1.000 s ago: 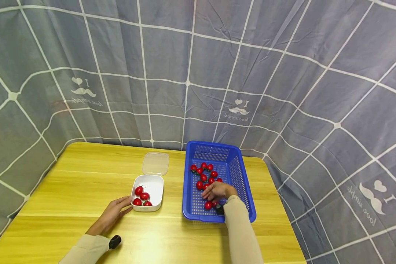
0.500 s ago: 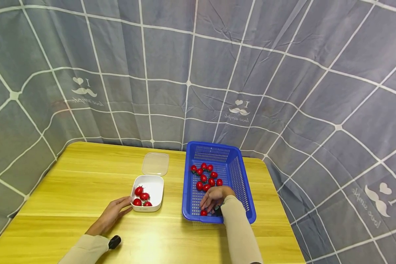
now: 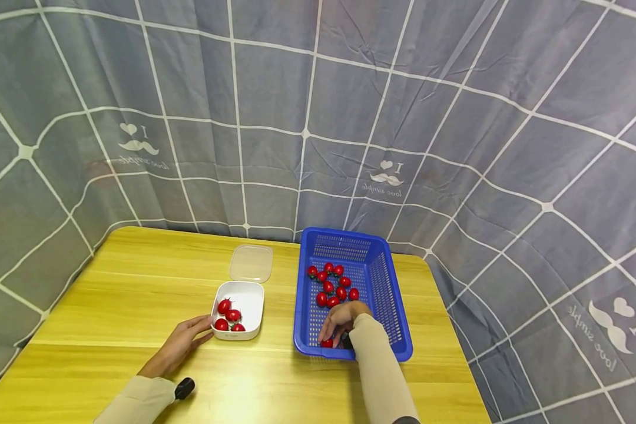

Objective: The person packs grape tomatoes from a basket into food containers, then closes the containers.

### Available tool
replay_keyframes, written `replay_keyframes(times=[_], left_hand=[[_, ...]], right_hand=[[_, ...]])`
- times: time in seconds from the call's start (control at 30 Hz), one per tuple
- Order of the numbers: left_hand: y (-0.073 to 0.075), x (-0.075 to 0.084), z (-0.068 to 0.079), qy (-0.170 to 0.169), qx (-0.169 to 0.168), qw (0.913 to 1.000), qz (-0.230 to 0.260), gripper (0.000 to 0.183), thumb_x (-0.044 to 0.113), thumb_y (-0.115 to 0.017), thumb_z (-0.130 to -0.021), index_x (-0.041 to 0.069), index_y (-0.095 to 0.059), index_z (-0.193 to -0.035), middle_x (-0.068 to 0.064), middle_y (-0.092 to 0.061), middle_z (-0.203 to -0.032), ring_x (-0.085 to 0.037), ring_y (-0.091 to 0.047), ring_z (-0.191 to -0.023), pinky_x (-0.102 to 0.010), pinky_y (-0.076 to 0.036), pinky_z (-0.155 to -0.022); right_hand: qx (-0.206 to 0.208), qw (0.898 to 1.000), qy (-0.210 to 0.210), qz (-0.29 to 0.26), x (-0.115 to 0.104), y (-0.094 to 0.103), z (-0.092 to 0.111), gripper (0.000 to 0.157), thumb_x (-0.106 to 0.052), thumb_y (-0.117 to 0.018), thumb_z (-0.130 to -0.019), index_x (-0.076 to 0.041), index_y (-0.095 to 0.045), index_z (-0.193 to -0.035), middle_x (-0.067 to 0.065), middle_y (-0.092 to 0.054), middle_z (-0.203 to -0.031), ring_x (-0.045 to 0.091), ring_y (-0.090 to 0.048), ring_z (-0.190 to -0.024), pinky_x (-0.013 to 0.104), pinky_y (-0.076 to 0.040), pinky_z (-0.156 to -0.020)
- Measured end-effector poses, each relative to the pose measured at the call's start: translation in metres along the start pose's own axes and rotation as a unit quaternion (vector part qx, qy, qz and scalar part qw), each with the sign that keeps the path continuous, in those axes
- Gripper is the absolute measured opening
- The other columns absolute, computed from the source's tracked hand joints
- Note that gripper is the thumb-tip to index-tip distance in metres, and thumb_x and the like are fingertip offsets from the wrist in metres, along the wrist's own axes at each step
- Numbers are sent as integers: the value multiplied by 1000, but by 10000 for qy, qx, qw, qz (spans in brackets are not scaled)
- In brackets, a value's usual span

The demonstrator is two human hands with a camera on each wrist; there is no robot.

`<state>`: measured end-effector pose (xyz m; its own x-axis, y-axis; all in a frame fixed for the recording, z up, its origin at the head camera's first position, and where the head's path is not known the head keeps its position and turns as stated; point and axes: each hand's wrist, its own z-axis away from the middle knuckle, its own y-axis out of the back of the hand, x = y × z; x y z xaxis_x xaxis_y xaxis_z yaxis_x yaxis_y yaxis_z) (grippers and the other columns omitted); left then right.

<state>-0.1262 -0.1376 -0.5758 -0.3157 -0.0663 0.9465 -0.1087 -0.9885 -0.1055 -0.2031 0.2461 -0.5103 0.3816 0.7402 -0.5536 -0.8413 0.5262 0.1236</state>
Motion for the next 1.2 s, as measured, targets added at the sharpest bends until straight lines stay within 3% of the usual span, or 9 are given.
replay_keyframes(times=[0.4,0.67,0.9,1.2], left_hand=[[-2,3,1,-4,-82,9999,-87,59,26,-50,-102,-19,-34,-137,-33,-35,-144,-41,-35,-134,-39,-44,-106],[-2,3,0,31,-37,10000,-84,59,27,-52,-101,-16,-37,-137,-32,-37,-144,-40,-37,-134,-39,-44,-106],[-3,4,2,43,-27,9999,-92,57,26,-51,-101,-17,-37,-137,-32,-36,-144,-41,-36,-134,-40,-44,-106],[-2,3,1,56,-34,9999,-84,57,26,-50,-102,-16,-37,-137,-32,-35,-144,-41,-36,-134,-38,-44,-106]], right_hand=[[-210,9995,180,-121,-1,0,2,22,5,-60,-88,9,-68,-108,2,-70,-83,13,-65,-66,25,-58,-62],[83,9953,838,-479,-5,1,7,24,1,-59,-90,12,-65,-111,5,-71,-84,18,-68,-71,31,-62,-69],[517,9813,1673,-799,-9,4,11,26,-1,-59,-92,15,-63,-112,7,-71,-90,21,-68,-74,42,-61,-81],[1039,9551,2497,-1213,-16,2,14,28,-2,-60,-92,16,-61,-114,11,-71,-96,24,-69,-81,45,-59,-85]])
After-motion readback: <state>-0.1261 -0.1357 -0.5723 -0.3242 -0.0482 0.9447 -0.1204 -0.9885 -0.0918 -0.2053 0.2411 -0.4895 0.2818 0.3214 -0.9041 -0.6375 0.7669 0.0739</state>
